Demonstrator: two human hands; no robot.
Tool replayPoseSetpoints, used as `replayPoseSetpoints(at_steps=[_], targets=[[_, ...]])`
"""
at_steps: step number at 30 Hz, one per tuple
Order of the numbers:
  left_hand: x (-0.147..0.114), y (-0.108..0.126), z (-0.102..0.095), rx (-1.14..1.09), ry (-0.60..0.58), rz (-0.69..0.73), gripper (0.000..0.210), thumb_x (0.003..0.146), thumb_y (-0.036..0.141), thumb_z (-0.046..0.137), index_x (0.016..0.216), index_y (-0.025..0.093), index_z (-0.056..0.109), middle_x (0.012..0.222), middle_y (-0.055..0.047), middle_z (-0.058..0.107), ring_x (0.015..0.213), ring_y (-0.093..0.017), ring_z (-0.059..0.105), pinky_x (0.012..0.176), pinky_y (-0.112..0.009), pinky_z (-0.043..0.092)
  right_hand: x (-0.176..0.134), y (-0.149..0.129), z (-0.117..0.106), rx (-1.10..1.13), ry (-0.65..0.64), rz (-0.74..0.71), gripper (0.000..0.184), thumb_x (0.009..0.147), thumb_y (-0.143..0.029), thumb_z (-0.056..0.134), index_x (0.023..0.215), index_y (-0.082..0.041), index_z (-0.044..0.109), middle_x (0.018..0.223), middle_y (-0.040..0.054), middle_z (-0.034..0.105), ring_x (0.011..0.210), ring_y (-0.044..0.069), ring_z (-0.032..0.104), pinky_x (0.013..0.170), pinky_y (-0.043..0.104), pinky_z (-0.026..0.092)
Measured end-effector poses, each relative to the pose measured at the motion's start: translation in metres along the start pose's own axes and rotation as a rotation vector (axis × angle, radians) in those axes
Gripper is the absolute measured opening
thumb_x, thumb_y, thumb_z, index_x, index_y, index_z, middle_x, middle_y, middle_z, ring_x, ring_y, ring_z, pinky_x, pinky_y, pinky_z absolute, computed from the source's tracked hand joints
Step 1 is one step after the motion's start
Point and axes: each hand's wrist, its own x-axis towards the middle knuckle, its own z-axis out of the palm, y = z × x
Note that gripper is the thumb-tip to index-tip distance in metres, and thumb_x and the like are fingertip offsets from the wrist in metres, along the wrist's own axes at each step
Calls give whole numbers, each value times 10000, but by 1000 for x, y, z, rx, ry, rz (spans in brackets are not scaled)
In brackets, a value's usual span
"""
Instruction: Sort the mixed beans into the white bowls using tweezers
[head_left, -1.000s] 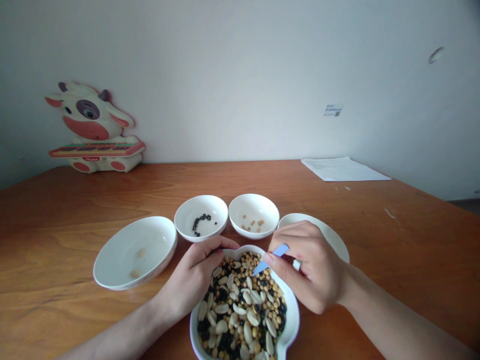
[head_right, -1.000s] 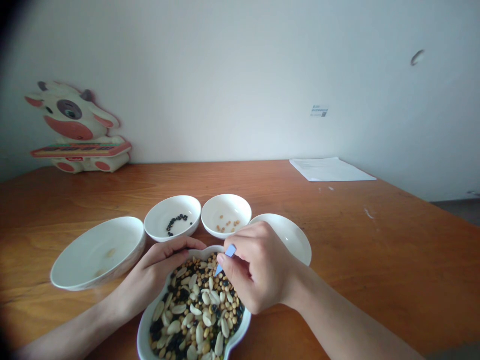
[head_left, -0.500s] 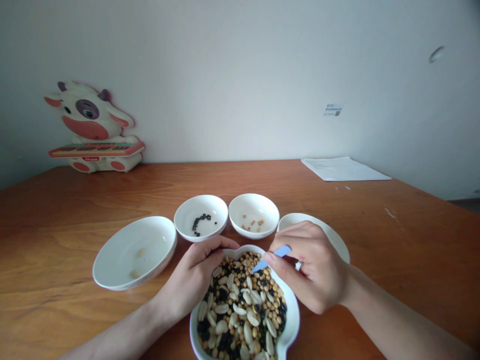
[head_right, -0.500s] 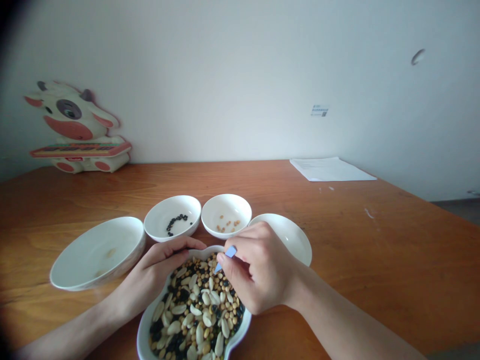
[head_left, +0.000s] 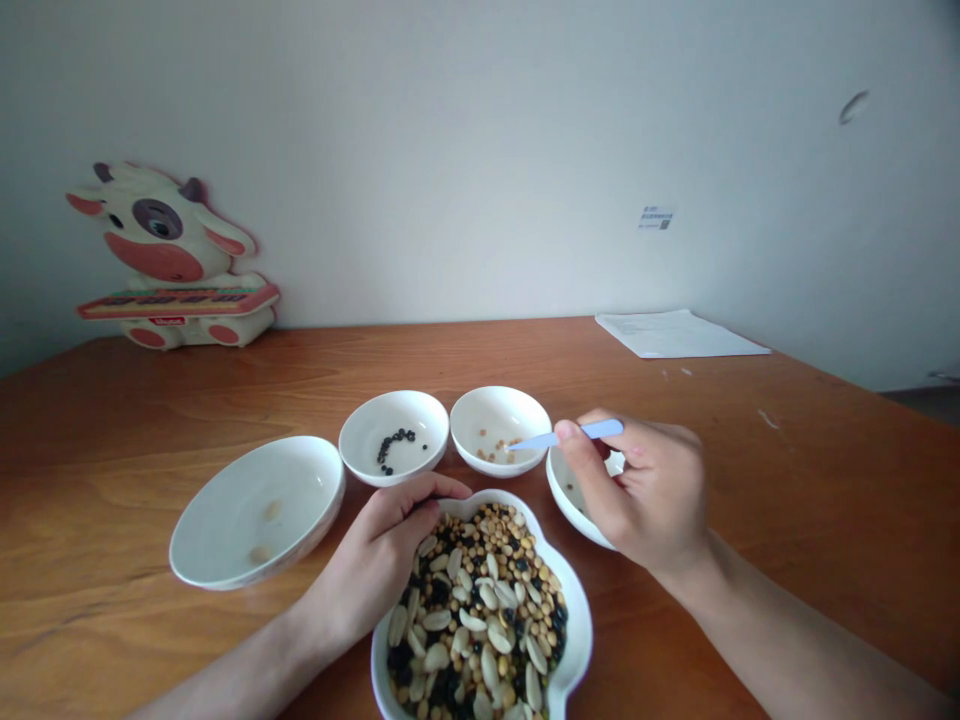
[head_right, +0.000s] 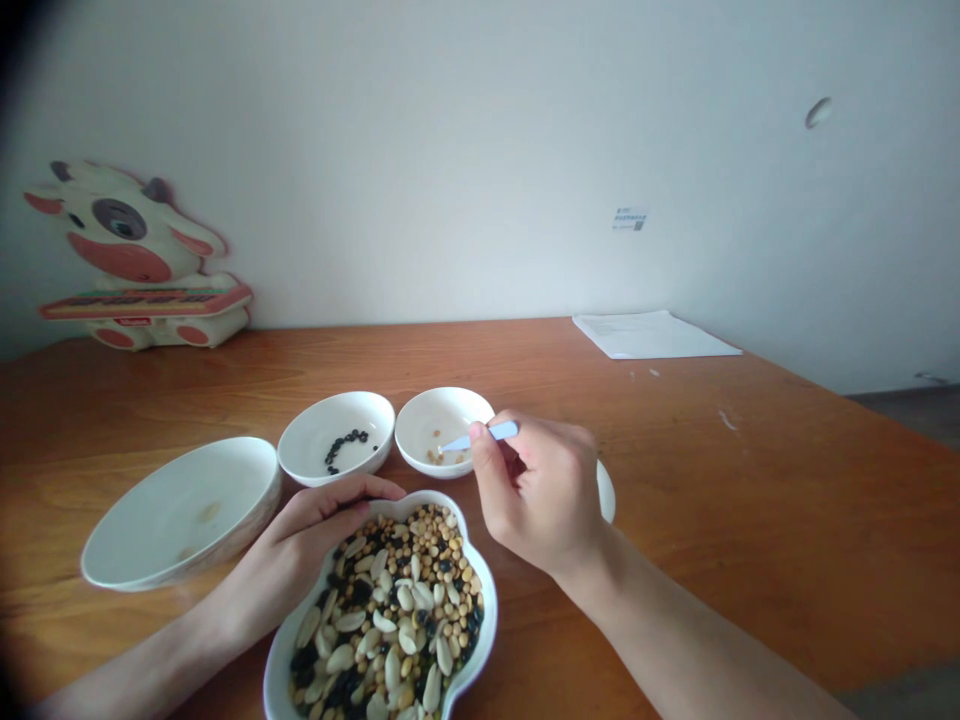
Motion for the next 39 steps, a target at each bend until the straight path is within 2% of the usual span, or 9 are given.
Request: replayPoseSetpoints(at_steps=[11, 14, 18, 21, 30, 36, 39], targets=[[1, 0, 0, 4, 3, -6, 268, 872, 356, 494, 1030, 256, 686, 1046, 19, 714, 1026, -233, 598, 916, -308, 403, 0, 0, 0, 42, -8, 22, 356, 865, -183, 570, 531, -169, 448, 477, -44, 359, 438, 75, 323, 488, 268, 222], [1, -1, 0, -2, 3, -1, 263, 876, 352, 496, 1027, 257, 688, 1048, 16, 715, 1034, -235, 602, 918, -309, 411, 0, -1, 0, 130, -78, -3, 323, 863, -166, 547, 552, -169, 462, 489, -35, 384, 445, 83, 342, 488, 268, 222], [2, -2, 0, -36, -19, 6, 262, 880, 342, 495, 1020, 238, 690, 1059, -4, 715, 1060, -251, 602, 918, -318, 429, 1, -2, 0, 278, -248, -94, 328, 870, -158, 490, 559, -185, 389, 516, -35, 351, 474, 92, 328, 503, 266, 231], [1, -1, 0, -39, -16, 8, 261, 875, 344, 501, 1011, 231, 693, 1044, -9, 717, 1045, -253, 605, 909, -322, 433, 1, -2, 0, 356, -329, -147, 293, 873, -157, 471, 587, -183, 411, 524, -31, 375, 490, 99, 347, 512, 263, 243], [1, 3, 1, -23, -17, 0, 266, 866, 351, 500, 1002, 224, 691, 1033, -8, 714, 1023, -246, 605, 894, -320, 434, -1, 2, 4, 399, -457, -135, 285, 852, -164, 483, 602, -190, 349, 550, -48, 319, 489, 93, 316, 517, 268, 215], [0, 4, 0, -4, -3, 6, 265, 865, 339, 492, 999, 226, 691, 1043, -2, 713, 1032, -245, 599, 917, -323, 421, -3, 2, 5, 371, -486, -156, 269, 853, -167, 480, 590, -185, 431, 533, -35, 390, 487, 106, 343, 518, 278, 237], [0, 4, 0, -16, -12, 8, 257, 870, 326, 487, 994, 226, 689, 1042, 1, 713, 1037, -244, 599, 923, -322, 417, -4, 2, 5, 366, -483, -166, 275, 847, -155, 486, 583, -190, 421, 529, -42, 372, 479, 103, 322, 510, 275, 231]])
